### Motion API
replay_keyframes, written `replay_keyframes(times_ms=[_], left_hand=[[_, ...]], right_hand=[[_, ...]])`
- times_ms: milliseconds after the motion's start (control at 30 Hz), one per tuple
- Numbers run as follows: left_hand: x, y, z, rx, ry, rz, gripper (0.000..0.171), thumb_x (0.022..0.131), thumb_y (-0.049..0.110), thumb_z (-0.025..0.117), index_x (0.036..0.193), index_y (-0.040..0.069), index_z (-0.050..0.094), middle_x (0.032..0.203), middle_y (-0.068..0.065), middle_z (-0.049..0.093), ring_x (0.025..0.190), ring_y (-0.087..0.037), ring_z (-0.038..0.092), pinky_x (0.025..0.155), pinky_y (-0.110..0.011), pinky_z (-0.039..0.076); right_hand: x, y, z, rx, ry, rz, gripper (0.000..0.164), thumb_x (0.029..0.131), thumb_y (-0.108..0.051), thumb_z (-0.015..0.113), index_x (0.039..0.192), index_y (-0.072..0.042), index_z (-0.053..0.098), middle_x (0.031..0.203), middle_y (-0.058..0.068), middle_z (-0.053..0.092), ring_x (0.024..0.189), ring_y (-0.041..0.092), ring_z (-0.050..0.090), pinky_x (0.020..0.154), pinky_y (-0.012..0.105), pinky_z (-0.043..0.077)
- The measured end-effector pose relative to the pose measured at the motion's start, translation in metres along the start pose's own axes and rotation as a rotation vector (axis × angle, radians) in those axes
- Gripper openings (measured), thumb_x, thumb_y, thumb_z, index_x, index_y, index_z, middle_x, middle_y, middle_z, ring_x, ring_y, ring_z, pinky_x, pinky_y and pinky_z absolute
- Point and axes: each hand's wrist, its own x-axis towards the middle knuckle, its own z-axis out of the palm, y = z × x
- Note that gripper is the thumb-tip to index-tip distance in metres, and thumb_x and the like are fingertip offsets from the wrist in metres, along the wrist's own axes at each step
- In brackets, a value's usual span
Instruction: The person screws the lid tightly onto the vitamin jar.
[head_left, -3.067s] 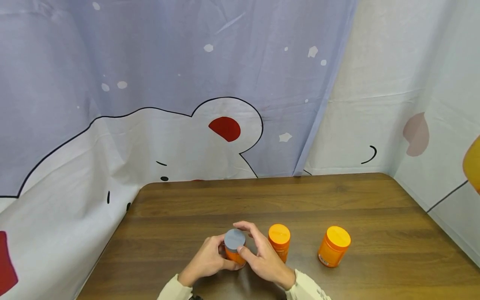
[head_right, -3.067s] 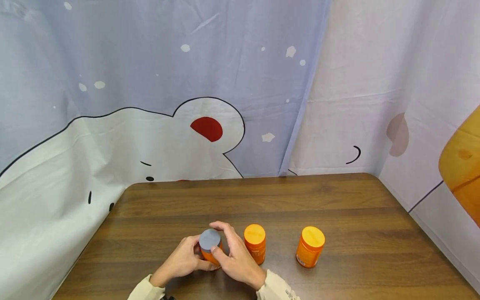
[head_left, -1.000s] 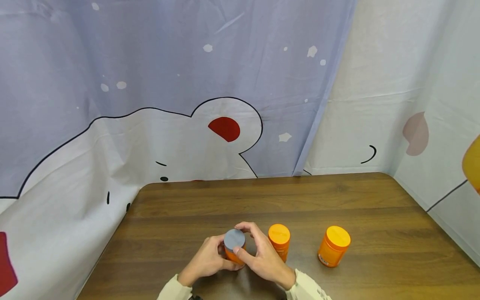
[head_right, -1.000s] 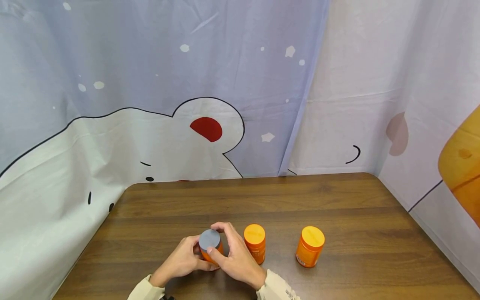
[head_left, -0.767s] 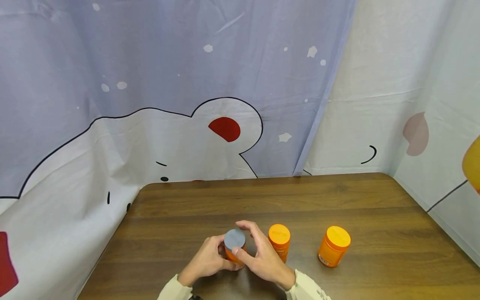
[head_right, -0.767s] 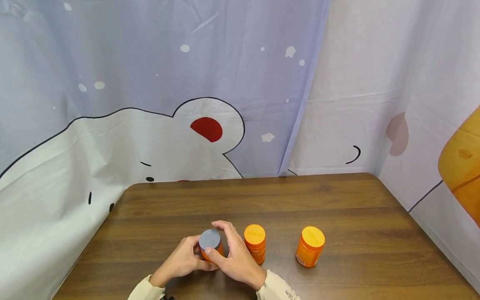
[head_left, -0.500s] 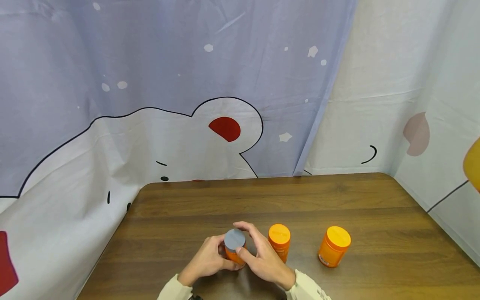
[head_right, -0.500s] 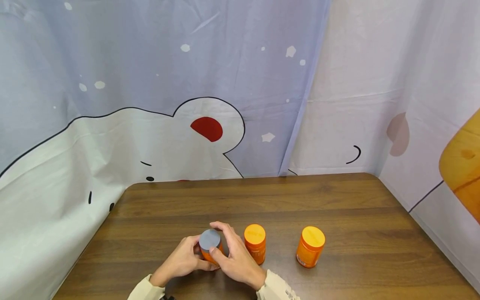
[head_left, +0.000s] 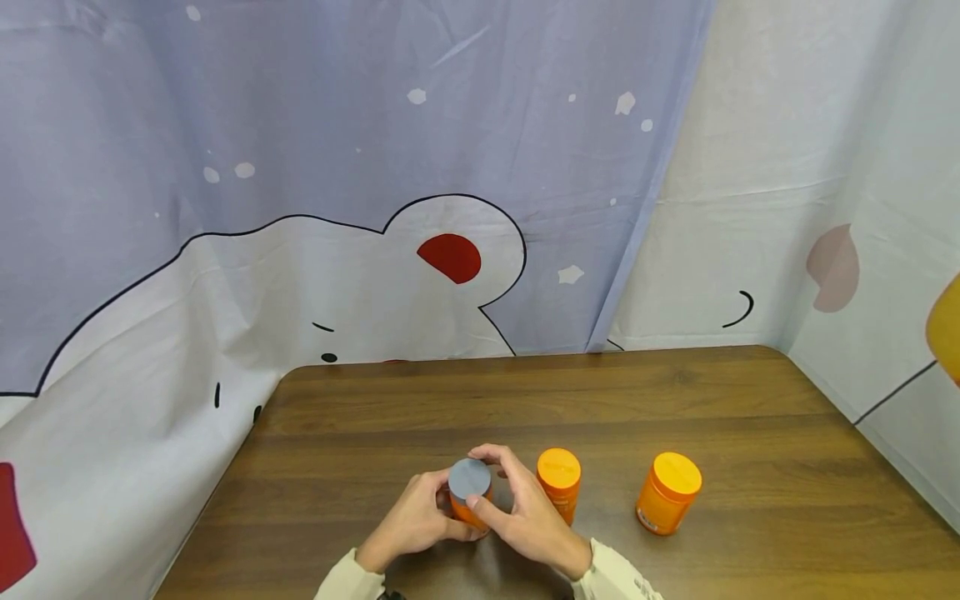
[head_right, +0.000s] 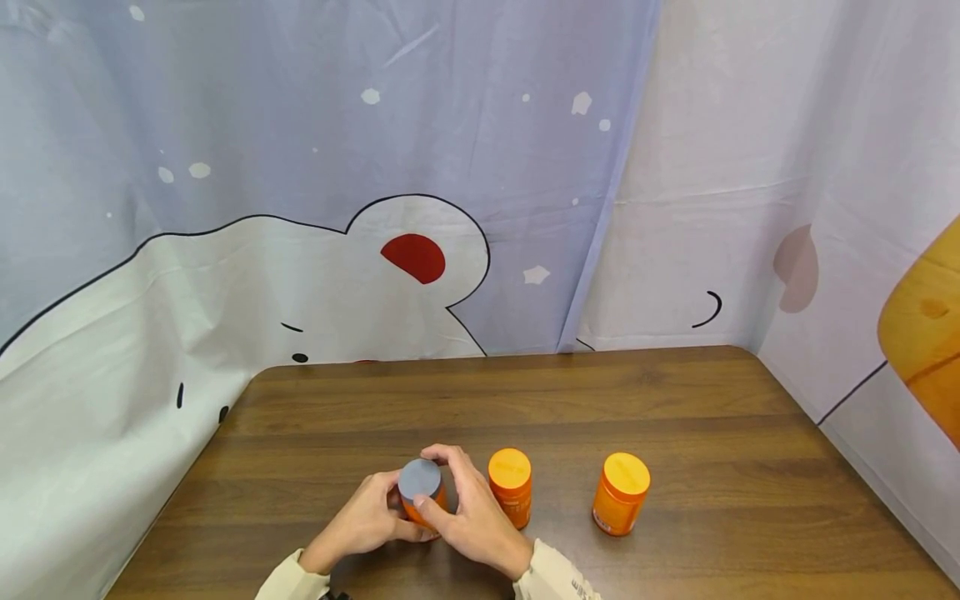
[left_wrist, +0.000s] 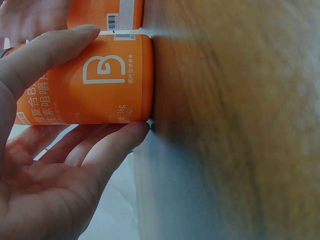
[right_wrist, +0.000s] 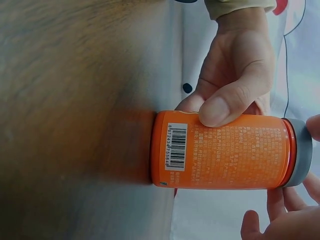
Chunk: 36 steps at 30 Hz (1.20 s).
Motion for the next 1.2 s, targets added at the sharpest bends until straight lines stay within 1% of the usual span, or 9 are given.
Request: replay_keyframes(times_ms=[200, 300, 400, 533, 633, 700, 800, 1000, 1200], left_hand=[[0.001, -0.001, 0.000, 0.007, -0.001, 0.002, 0.048, 0.064, 0.025, 0.083, 0.106, 0.015, 0.062, 0.097, 0.004, 0.066, 0.084, -0.008, 0.063, 0.073, -0.023, 0.050], [0.000, 0.000, 0.000, 0.002, -0.001, 0.002, 0.048, 0.064, 0.025, 0.083, 0.106, 0.015, 0.062, 0.097, 0.004, 0.066, 0.084, -0.008, 0.063, 0.073, -0.023, 0.050], [0.000, 0.000, 0.000, -0.013, -0.006, 0.003, 0.048, 0.064, 0.023, 0.083, 0.107, 0.015, 0.062, 0.097, 0.004, 0.066, 0.084, -0.008, 0.063, 0.073, -0.023, 0.050], [0.000, 0.000, -0.001, -0.007, -0.007, 0.000, 0.048, 0.064, 0.023, 0.083, 0.106, 0.015, 0.062, 0.097, 0.004, 0.066, 0.083, -0.008, 0.063, 0.073, -0.023, 0.051], [0.000, 0.000, -0.001, 0.001, -0.003, 0.003, 0.048, 0.064, 0.023, 0.084, 0.105, 0.014, 0.062, 0.097, 0.004, 0.066, 0.083, -0.007, 0.063, 0.073, -0.022, 0.050], [0.000, 0.000, -0.001, -0.003, 0.000, 0.007, 0.048, 0.064, 0.023, 0.084, 0.105, 0.014, 0.062, 0.097, 0.004, 0.066, 0.083, -0.007, 0.063, 0.073, -0.022, 0.050], [0.000, 0.000, -0.001, -0.012, 0.001, 0.005, 0.048, 0.063, 0.022, 0.084, 0.106, 0.014, 0.062, 0.098, 0.003, 0.066, 0.083, -0.007, 0.063, 0.073, -0.023, 0.050], [0.000, 0.001, 0.000, 0.004, 0.005, -0.027, 0.047, 0.063, 0.019, 0.084, 0.105, 0.014, 0.063, 0.097, 0.004, 0.066, 0.083, -0.007, 0.063, 0.072, -0.022, 0.050], [-0.003, 0.022, -0.003, 0.003, 0.004, -0.016, 0.044, 0.064, 0.011, 0.083, 0.103, 0.009, 0.063, 0.096, 0.001, 0.066, 0.081, -0.007, 0.063, 0.071, -0.022, 0.050]], right_hand=[[0.001, -0.008, 0.000, -0.005, 0.017, 0.028, 0.045, 0.086, -0.022, 0.064, 0.126, -0.016, 0.045, 0.124, -0.003, 0.050, 0.113, 0.018, 0.047, 0.091, 0.048, 0.037], [0.001, -0.021, -0.003, 0.003, 0.009, 0.013, 0.045, 0.087, -0.016, 0.062, 0.127, -0.014, 0.043, 0.126, 0.001, 0.049, 0.114, 0.023, 0.047, 0.092, 0.050, 0.037], [0.001, -0.033, -0.006, 0.003, -0.007, -0.038, 0.044, 0.089, -0.009, 0.057, 0.130, -0.011, 0.042, 0.128, 0.005, 0.048, 0.114, 0.027, 0.047, 0.095, 0.045, 0.038], [0.002, -0.015, -0.003, -0.007, -0.010, -0.116, 0.042, 0.091, -0.008, 0.053, 0.131, -0.008, 0.040, 0.129, 0.005, 0.049, 0.116, 0.024, 0.047, 0.097, 0.039, 0.038], [0.002, 0.003, 0.000, -0.008, -0.001, -0.128, 0.042, 0.091, -0.010, 0.053, 0.131, -0.008, 0.040, 0.128, 0.002, 0.050, 0.117, 0.021, 0.048, 0.097, 0.039, 0.037], [0.002, 0.003, 0.000, -0.014, 0.006, -0.119, 0.041, 0.091, -0.012, 0.054, 0.129, -0.008, 0.041, 0.127, 0.001, 0.051, 0.116, 0.020, 0.048, 0.096, 0.037, 0.038], [0.002, 0.002, 0.000, -0.025, 0.009, -0.097, 0.041, 0.090, -0.015, 0.057, 0.128, -0.010, 0.042, 0.126, 0.000, 0.051, 0.116, 0.019, 0.048, 0.095, 0.040, 0.038], [0.002, 0.001, -0.001, -0.037, 0.022, -0.040, 0.041, 0.089, -0.022, 0.060, 0.126, -0.014, 0.044, 0.124, -0.007, 0.051, 0.114, 0.015, 0.048, 0.091, 0.045, 0.038], [0.001, 0.000, -0.001, -0.019, 0.034, 0.006, 0.042, 0.087, -0.026, 0.062, 0.124, -0.017, 0.046, 0.123, -0.008, 0.051, 0.112, 0.013, 0.047, 0.091, 0.049, 0.037]])
